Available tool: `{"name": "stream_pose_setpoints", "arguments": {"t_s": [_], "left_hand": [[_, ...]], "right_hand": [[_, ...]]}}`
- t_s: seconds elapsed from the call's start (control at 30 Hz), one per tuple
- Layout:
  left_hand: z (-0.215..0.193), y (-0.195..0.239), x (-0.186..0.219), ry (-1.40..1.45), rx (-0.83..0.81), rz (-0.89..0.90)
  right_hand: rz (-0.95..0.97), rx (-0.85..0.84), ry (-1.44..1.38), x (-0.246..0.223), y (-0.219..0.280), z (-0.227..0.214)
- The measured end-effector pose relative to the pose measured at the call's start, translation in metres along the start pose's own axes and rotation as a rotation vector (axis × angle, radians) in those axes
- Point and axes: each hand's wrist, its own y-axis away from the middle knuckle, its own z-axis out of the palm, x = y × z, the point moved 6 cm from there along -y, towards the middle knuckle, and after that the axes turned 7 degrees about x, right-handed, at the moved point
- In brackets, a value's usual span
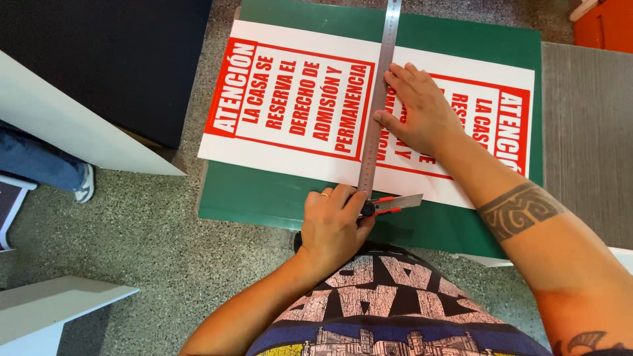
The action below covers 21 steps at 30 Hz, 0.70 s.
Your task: Cutting out printed signs from a sheet using a utility knife and a metal ruler on a cutting mat.
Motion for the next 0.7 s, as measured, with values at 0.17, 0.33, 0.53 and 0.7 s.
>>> {"name": "stream_pose_setpoints", "arguments": {"t_s": [0.17,0.33,0.53,0.7], "left_hand": [[-0.0014,0.0002,0.0001,0.001,0.027,-0.004],[-0.0003,0.0006,-0.0008,0.017,0.021,-0.007],[0.0015,0.0019,-0.0015,0.014,0.02,-0.017],[0.002,0.0014,-0.0014,0.0,0.015,-0.016]], "right_hand": [[0.01,-0.005,-0.014,-0.0032,-0.0002,-0.0026],[0.026,-0.056,0.037,0.0002,-0.0013,0.001],[0.05,-0.091,0.063,-0.0019,-0.0018,0.0],[0.056,-0.079,0.037,-0.0023,-0.0007,-0.0016]]}}
